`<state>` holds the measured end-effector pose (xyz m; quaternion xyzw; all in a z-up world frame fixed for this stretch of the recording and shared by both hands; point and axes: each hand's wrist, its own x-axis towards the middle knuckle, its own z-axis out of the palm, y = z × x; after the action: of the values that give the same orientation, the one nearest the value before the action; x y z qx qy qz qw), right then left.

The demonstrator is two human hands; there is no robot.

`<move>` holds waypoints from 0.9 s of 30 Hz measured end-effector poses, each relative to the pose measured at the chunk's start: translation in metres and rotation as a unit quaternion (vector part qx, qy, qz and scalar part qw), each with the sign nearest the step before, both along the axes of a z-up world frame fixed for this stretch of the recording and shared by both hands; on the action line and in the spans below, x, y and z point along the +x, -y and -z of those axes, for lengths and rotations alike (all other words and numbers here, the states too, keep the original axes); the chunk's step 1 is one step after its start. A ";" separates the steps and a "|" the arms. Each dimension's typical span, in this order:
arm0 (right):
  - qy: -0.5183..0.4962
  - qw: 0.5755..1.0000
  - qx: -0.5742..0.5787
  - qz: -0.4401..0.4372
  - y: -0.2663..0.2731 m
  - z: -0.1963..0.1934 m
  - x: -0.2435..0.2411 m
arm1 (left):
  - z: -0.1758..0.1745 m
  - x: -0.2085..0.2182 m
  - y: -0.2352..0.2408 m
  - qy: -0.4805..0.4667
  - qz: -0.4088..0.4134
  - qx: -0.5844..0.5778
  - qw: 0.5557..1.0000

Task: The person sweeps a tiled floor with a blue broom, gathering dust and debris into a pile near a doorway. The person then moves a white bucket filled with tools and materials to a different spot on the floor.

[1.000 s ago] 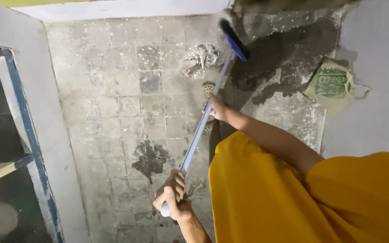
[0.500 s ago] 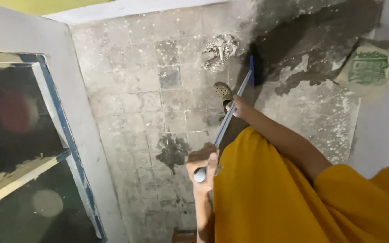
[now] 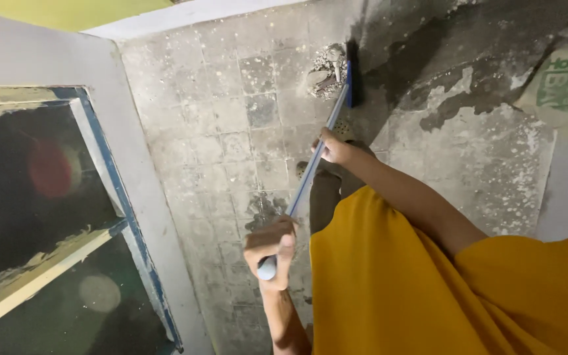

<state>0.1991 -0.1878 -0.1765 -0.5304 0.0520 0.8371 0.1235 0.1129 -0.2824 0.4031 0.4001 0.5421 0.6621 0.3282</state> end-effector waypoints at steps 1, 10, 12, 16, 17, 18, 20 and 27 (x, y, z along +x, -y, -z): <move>-0.006 1.000 0.008 0.000 0.000 -0.007 -0.008 | -0.001 -0.005 0.006 0.007 -0.006 0.010 1.000; -0.011 0.987 -0.012 0.157 0.012 -0.112 0.004 | 0.023 -0.046 0.064 0.118 -0.116 0.118 0.979; 0.011 0.989 0.007 0.150 0.020 -0.100 0.018 | 0.035 -0.046 0.072 0.141 -0.084 0.104 0.981; 0.027 0.986 0.015 0.161 0.033 -0.046 0.049 | 0.073 -0.036 0.085 0.143 -0.054 0.008 0.988; 0.029 0.986 0.016 0.164 0.029 -0.020 0.060 | 0.075 -0.032 0.080 0.146 -0.051 0.008 0.988; 0.025 0.985 -0.007 0.168 0.029 0.006 0.065 | 0.075 -0.031 0.076 0.053 -0.032 -0.019 0.998; 0.018 0.984 -0.031 0.177 0.023 0.026 0.058 | 0.069 -0.030 0.066 -0.042 -0.008 -0.046 0.998; 0.086 0.993 0.066 -0.039 0.004 0.044 -0.008 | 0.063 -0.036 0.045 0.084 -0.142 -0.003 0.986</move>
<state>0.1911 -0.1922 -0.2209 -0.5925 -0.0345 0.7944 0.1292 0.0767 -0.3277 0.3400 0.2611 0.5661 0.7314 0.2765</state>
